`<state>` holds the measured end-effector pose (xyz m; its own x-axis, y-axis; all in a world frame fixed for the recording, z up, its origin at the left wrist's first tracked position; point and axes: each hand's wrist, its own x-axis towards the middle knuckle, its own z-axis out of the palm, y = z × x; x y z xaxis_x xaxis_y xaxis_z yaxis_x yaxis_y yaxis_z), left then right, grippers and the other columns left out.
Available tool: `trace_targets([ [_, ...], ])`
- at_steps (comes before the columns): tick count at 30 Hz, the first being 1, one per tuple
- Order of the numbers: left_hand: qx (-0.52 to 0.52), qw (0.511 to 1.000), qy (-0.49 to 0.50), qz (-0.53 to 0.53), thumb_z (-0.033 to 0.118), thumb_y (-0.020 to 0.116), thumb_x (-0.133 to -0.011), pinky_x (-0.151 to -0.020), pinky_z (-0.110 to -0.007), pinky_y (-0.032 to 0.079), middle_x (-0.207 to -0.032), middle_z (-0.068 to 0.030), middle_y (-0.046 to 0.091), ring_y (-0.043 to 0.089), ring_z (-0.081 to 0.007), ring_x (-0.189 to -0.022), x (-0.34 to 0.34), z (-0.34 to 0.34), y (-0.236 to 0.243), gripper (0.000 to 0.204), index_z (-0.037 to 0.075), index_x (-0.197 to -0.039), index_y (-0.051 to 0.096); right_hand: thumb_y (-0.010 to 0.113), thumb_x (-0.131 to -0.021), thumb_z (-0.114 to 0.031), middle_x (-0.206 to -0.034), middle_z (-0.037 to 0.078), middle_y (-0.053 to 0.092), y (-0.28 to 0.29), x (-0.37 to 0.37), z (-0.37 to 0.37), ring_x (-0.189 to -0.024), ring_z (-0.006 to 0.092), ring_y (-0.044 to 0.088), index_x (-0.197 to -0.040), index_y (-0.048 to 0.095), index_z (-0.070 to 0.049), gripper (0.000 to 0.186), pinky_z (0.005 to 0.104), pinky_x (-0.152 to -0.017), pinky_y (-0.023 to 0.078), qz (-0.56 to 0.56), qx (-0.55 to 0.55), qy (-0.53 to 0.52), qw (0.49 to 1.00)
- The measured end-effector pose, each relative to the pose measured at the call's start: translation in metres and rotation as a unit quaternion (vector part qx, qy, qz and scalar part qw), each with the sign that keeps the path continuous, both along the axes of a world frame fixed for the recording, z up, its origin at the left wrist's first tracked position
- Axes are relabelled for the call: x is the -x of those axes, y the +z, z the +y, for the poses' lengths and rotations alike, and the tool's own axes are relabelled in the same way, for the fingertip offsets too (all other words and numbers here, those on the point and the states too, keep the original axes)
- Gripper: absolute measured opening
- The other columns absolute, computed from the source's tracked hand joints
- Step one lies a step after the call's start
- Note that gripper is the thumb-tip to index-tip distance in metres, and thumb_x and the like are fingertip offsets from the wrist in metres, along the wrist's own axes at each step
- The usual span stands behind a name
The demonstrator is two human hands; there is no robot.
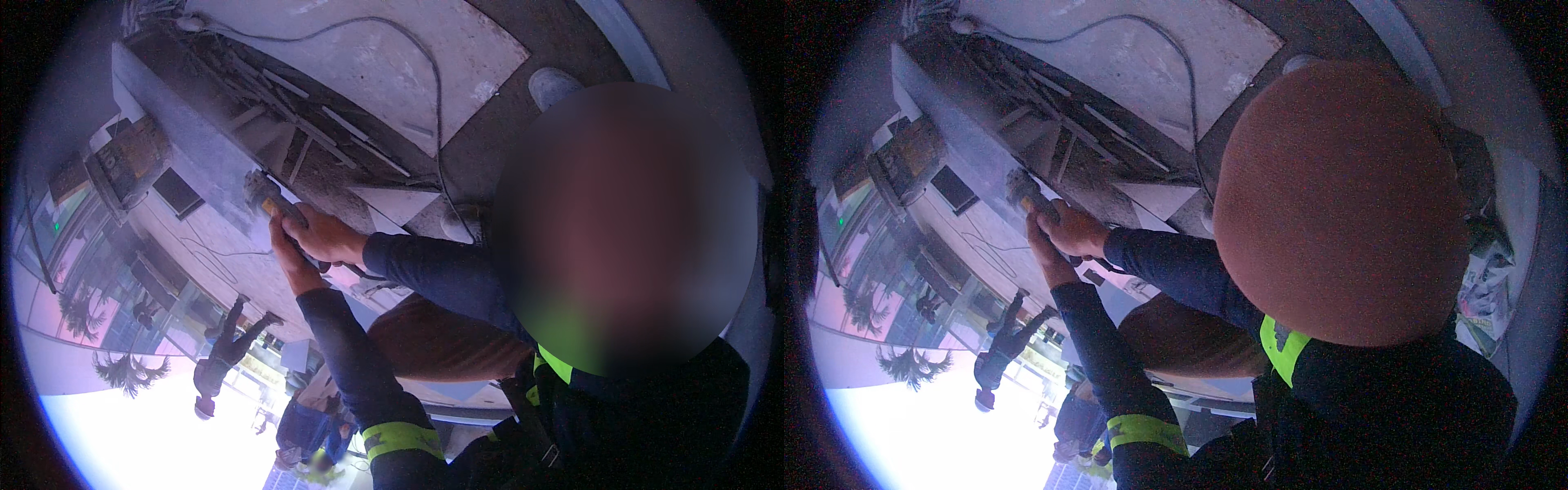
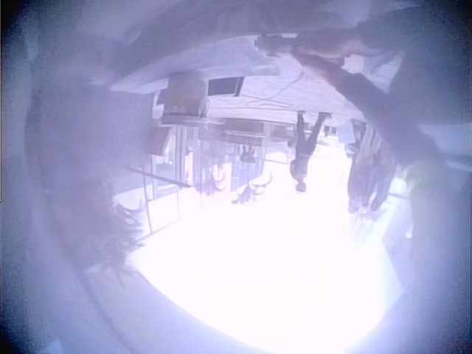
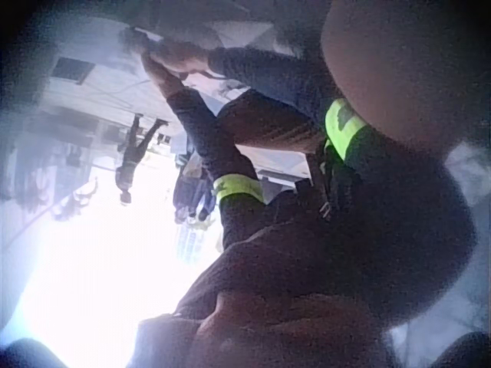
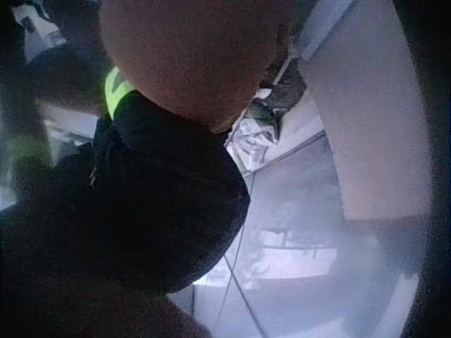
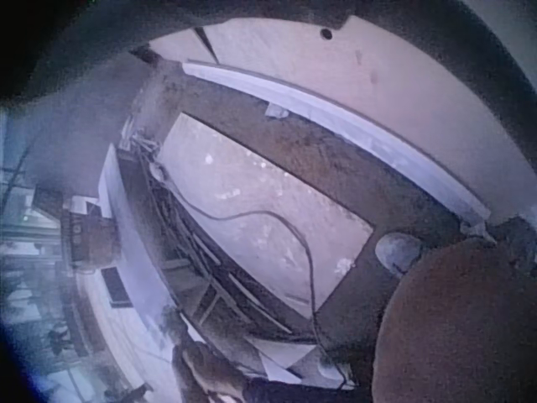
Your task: The person uses an angle grinder to cut a large rectangular tile on the floor. They position the tile, cut along a marked line, and then separate the cut piece from the main slab.
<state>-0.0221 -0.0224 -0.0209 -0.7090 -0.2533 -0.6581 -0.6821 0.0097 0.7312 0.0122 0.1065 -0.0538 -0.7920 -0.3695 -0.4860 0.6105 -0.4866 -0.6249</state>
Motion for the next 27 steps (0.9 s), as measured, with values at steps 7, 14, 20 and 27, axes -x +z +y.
trace_targets([
  [7, 0.037, 0.999, 0.019, -0.002, 0.045, 0.058, -0.104, -0.084, -0.042, 0.056, -0.103, -0.0121, 0.068, 0.068, -0.0254, -0.092, 0.004, 0.015, 0.002, 0.044, 0.003, -0.119, 0.061, 0.045, -0.11, -0.047, -0.088, 0.017, 0.069, 0.003, 0.008, 0.007, -0.044, 0.018, 0.061, -0.138, 0.048, -0.003, 0.053, 0.0311, -0.035, 0.048, -0.003, -0.017, 0.009, 1.0],
  [14, 0.078, 0.997, -0.007, 0.009, 0.045, 0.06, -0.103, -0.085, -0.04, 0.056, -0.102, -0.0105, 0.067, 0.067, -0.0243, -0.092, -0.004, 0.024, 0.013, 0.044, 0.004, -0.117, 0.061, 0.045, -0.11, -0.047, -0.104, 0.022, 0.07, 0.0, -0.002, 0.002, -0.069, 0.0264, 0.073, -0.143, 0.048, 0.0, 0.057, 0.0377, -0.055, 0.059, -0.003, -0.001, 0.016, 1.0],
  [20, 0.072, 0.997, -0.009, 0.003, 0.044, 0.06, -0.104, -0.085, -0.039, 0.055, -0.102, -0.0095, 0.067, 0.066, -0.0231, -0.092, -0.007, 0.019, 0.015, 0.043, 0.004, -0.118, 0.062, 0.044, -0.108, -0.054, -0.123, 0.033, 0.066, -0.007, -0.016, -0.019, -0.115, 0.0487, 0.066, -0.137, 0.049, 0.001, 0.062, 0.0552, -0.098, 0.051, 0.017, -0.006, -0.031, 0.999],
  [27, 0.065, 0.998, -0.006, -0.007, 0.045, 0.058, -0.104, -0.084, -0.039, 0.055, -0.098, -0.0093, 0.067, 0.067, -0.0233, -0.09, -0.001, 0.008, 0.008, 0.043, 0.003, -0.115, 0.063, 0.046, -0.107, -0.052, -0.121, 0.03, 0.067, -0.009, -0.003, -0.022, -0.11, 0.0456, 0.068, -0.137, 0.051, -0.001, 0.059, 0.0539, -0.095, 0.052, 0.003, 0.005, -0.014, 1.0],
])
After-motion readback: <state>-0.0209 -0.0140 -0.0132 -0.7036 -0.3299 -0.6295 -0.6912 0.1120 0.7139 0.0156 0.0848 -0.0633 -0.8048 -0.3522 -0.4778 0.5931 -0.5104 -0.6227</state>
